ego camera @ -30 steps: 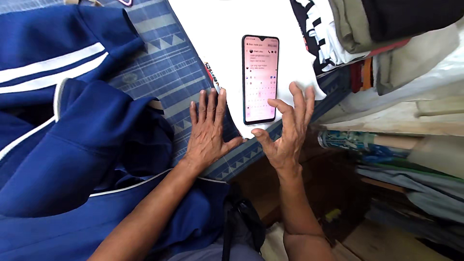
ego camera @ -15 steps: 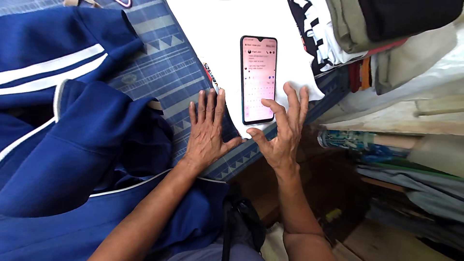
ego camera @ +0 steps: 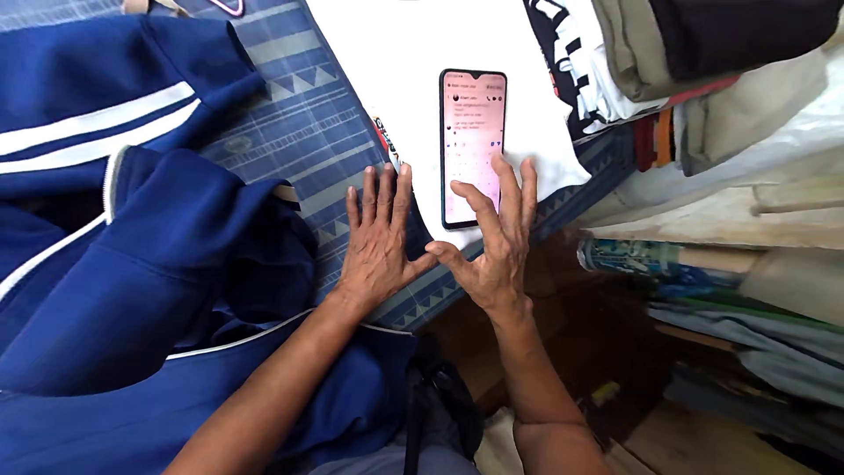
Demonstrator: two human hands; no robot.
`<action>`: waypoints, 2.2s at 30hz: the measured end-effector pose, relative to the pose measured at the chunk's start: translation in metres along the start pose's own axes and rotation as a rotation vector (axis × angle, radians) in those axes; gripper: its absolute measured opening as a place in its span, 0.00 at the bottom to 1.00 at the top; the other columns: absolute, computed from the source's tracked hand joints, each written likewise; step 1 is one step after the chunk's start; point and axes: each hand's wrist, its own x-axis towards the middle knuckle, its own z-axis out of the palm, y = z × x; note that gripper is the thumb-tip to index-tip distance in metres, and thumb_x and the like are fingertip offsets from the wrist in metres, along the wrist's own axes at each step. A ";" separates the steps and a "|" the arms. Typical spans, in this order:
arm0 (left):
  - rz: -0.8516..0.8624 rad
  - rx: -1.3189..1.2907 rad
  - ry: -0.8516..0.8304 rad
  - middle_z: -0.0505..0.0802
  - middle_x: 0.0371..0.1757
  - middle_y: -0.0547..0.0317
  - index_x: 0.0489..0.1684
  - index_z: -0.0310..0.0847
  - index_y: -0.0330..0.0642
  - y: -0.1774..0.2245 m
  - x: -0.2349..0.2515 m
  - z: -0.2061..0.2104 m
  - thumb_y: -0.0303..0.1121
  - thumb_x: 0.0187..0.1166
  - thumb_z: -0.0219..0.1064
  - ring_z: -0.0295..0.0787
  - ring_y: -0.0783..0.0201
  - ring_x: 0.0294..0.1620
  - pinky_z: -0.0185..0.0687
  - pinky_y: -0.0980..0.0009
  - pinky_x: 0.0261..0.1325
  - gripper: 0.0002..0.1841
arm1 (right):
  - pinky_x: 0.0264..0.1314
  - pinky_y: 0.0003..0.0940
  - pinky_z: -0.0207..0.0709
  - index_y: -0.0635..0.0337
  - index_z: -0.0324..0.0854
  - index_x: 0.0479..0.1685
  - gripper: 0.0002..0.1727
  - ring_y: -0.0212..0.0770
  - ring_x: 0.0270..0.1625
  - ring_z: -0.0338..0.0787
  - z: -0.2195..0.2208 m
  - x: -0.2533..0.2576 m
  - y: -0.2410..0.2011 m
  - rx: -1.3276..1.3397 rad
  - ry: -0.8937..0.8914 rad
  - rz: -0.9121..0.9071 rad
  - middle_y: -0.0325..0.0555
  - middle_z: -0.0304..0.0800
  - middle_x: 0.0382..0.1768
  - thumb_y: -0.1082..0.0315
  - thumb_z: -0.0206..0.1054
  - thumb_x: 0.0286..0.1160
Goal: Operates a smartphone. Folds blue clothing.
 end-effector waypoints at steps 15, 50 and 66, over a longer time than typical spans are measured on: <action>-0.016 0.013 -0.008 0.55 0.94 0.33 0.95 0.39 0.30 -0.002 -0.001 0.004 0.79 0.66 0.53 0.42 0.35 0.95 0.31 0.31 0.89 0.66 | 0.92 0.68 0.36 0.54 0.80 0.73 0.46 0.65 0.94 0.48 -0.020 -0.016 0.022 -0.024 0.112 0.050 0.61 0.64 0.87 0.22 0.52 0.74; -0.017 0.028 -0.012 0.55 0.94 0.33 0.95 0.39 0.31 -0.002 -0.001 0.003 0.79 0.67 0.54 0.42 0.36 0.95 0.32 0.32 0.89 0.65 | 0.91 0.72 0.36 0.52 0.81 0.74 0.44 0.69 0.94 0.45 -0.013 -0.008 0.024 -0.050 0.052 0.065 0.62 0.60 0.89 0.25 0.56 0.74; 0.003 0.027 0.007 0.56 0.93 0.32 0.94 0.39 0.30 -0.004 -0.001 0.005 0.79 0.66 0.54 0.44 0.34 0.95 0.33 0.30 0.88 0.66 | 0.93 0.68 0.37 0.52 0.80 0.74 0.45 0.64 0.94 0.49 -0.013 -0.023 0.023 -0.015 0.128 0.056 0.59 0.65 0.87 0.23 0.54 0.73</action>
